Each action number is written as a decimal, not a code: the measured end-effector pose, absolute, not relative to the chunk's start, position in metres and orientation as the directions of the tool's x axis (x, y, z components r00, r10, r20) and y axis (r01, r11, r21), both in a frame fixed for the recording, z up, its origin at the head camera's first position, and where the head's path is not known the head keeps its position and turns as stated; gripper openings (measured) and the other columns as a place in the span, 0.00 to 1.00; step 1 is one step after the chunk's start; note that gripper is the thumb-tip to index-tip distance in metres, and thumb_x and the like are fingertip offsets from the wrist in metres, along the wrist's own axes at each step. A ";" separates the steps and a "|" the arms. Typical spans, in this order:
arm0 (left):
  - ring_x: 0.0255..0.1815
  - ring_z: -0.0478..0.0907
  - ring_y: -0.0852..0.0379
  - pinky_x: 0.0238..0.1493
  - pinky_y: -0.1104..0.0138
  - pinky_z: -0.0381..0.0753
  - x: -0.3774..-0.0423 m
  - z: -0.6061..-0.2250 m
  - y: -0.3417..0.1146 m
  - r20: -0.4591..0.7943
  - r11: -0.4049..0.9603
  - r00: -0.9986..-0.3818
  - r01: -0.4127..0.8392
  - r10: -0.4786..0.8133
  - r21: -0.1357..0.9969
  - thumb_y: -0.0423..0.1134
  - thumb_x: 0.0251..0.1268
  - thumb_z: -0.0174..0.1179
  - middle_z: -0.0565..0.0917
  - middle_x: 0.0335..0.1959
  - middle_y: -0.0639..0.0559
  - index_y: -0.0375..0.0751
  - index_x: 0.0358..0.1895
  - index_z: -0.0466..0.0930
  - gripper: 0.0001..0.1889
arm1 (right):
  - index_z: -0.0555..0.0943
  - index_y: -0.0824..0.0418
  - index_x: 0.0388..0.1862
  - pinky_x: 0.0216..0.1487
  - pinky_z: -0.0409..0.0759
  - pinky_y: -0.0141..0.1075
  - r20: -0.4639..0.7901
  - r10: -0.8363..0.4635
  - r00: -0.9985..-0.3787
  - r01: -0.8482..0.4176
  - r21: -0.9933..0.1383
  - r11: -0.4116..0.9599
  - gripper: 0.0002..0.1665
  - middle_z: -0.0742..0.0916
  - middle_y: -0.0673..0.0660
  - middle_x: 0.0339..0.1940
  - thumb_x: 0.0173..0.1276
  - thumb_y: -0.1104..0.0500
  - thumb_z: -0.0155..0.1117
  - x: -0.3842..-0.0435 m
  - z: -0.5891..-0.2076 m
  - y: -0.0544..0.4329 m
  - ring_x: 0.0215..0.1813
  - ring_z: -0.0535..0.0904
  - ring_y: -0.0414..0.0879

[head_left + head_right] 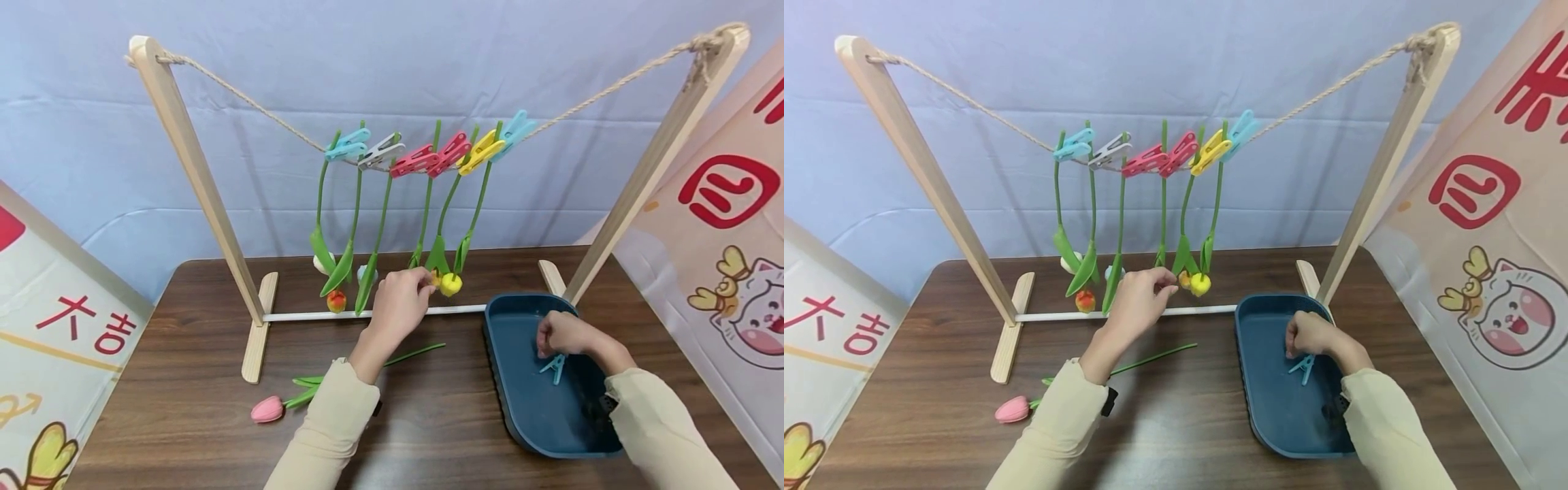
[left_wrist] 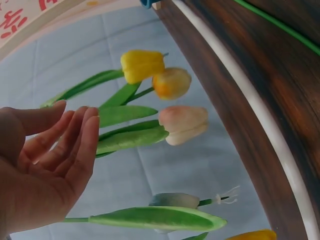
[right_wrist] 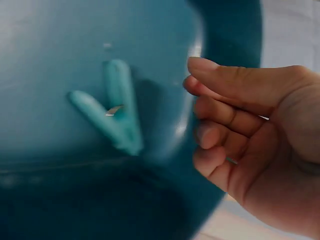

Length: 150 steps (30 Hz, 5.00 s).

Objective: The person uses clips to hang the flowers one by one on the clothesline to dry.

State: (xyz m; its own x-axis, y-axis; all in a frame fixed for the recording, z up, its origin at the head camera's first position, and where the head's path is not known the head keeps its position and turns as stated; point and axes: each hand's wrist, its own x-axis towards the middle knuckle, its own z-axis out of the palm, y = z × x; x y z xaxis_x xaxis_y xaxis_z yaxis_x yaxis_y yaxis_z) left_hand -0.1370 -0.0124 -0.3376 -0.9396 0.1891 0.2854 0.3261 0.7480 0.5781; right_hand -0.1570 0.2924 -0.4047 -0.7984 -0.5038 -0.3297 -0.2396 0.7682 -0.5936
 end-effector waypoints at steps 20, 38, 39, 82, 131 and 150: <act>0.27 0.80 0.51 0.26 0.61 0.76 -0.126 -0.358 -0.031 0.173 0.796 -0.961 0.274 0.214 0.539 0.36 0.58 0.62 0.84 0.28 0.51 0.40 0.34 0.83 0.04 | 0.77 0.61 0.12 0.19 0.66 0.29 -0.289 -0.534 -0.795 -0.311 -0.561 0.767 0.14 0.76 0.45 0.11 0.47 0.76 0.56 -0.149 -0.426 0.297 0.16 0.65 0.36; 0.25 0.78 0.55 0.26 0.65 0.74 -0.123 -0.378 -0.044 0.113 0.798 -0.963 0.265 0.243 0.541 0.36 0.56 0.63 0.82 0.23 0.54 0.40 0.33 0.83 0.04 | 0.71 0.69 0.23 0.19 0.75 0.38 -0.320 -0.473 -0.821 -0.084 -0.752 0.654 0.04 0.79 0.58 0.15 0.55 0.73 0.52 -0.164 -0.395 0.305 0.17 0.76 0.49; 0.26 0.78 0.56 0.27 0.65 0.74 -0.123 -0.380 -0.044 0.111 0.798 -0.962 0.269 0.250 0.539 0.37 0.56 0.63 0.81 0.23 0.54 0.40 0.33 0.83 0.04 | 0.71 0.70 0.23 0.20 0.75 0.38 -0.311 -0.478 -0.821 -0.082 -0.765 0.639 0.04 0.79 0.59 0.15 0.56 0.73 0.52 -0.165 -0.393 0.305 0.18 0.76 0.49; 0.23 0.76 0.59 0.27 0.67 0.74 -0.117 -0.360 -0.024 0.232 0.764 -0.911 0.411 0.340 0.498 0.36 0.55 0.64 0.82 0.25 0.56 0.44 0.27 0.83 0.02 | 0.79 0.65 0.42 0.28 0.72 0.33 0.039 -0.654 -0.755 -0.444 -0.765 0.467 0.18 0.80 0.58 0.30 0.53 0.61 0.71 -0.157 -0.340 0.187 0.27 0.72 0.43; 0.27 0.79 0.40 0.24 0.53 0.77 -0.103 -0.428 -0.060 -0.072 0.949 -0.992 0.076 0.102 0.307 0.25 0.52 0.55 0.81 0.24 0.41 0.38 0.19 0.76 0.08 | 0.80 0.69 0.35 0.25 0.72 0.31 0.047 -0.401 -0.915 -0.352 -0.579 0.736 0.07 0.80 0.50 0.24 0.57 0.68 0.65 -0.144 -0.338 0.273 0.25 0.73 0.39; 0.24 0.75 0.53 0.27 0.62 0.73 -0.130 -0.336 0.002 0.313 0.806 -0.917 0.374 0.248 0.459 0.20 0.45 0.59 0.76 0.21 0.51 0.39 0.24 0.75 0.09 | 0.80 0.68 0.30 0.23 0.71 0.31 0.086 -0.402 -0.912 -0.379 -0.558 0.739 0.02 0.80 0.50 0.21 0.57 0.69 0.64 -0.146 -0.338 0.281 0.23 0.72 0.37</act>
State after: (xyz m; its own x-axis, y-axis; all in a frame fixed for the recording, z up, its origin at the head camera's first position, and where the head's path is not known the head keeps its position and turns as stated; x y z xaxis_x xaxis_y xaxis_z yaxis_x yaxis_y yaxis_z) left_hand -0.1295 0.0020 -0.3357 -0.9170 0.2477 0.3127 0.3741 0.8060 0.4586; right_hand -0.1463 0.2813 -0.3382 -0.9115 -0.4020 0.0864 -0.3787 0.7387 -0.5576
